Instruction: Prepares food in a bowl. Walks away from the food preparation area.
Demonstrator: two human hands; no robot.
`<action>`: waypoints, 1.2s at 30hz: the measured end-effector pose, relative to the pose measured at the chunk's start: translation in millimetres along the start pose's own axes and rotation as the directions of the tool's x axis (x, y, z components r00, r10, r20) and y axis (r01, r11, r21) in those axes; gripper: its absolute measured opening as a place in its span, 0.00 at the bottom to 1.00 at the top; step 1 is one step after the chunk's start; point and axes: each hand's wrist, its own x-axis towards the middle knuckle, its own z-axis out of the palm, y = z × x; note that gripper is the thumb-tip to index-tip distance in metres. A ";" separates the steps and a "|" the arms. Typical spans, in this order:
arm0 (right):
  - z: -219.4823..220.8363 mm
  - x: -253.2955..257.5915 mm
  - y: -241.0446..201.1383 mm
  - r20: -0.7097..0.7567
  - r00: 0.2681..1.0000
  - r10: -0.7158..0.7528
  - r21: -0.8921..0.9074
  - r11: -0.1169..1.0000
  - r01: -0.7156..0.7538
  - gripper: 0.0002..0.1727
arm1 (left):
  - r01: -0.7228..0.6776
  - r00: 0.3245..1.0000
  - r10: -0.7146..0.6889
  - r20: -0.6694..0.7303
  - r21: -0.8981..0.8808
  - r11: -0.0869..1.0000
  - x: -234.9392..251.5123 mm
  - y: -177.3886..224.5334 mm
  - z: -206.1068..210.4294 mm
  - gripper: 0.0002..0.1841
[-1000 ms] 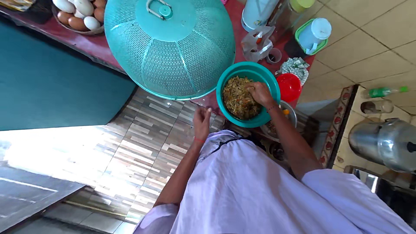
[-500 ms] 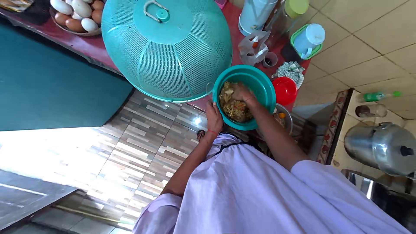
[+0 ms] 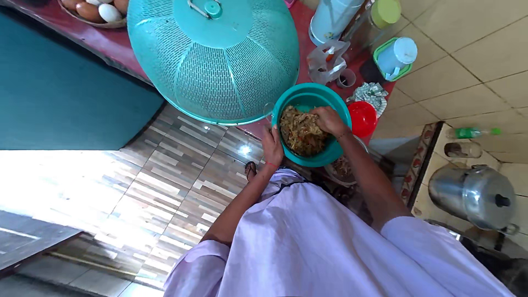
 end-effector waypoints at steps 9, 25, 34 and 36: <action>21.2 38.1 -55.2 0.265 0.963 -0.038 -0.055 0.997 0.054 0.39 | -0.002 1.000 0.002 0.004 0.066 0.998 3.8 -1.7 -0.1 0.21; 27.4 11.9 -51.2 0.252 0.959 -0.132 -0.275 0.940 0.202 0.22 | 0.046 0.997 -0.043 -0.057 0.057 0.997 0.6 7.8 5.2 0.20; -14.9 -2.3 -28.1 0.197 0.974 -0.111 -0.032 0.992 0.119 0.28 | 0.026 0.999 -0.023 -0.049 0.065 0.998 0.7 5.7 4.7 0.21; -19.5 -8.3 -27.2 0.156 0.975 -0.160 -0.001 0.987 0.162 0.29 | 0.015 0.999 -0.012 -0.051 0.062 0.998 1.0 5.9 4.5 0.21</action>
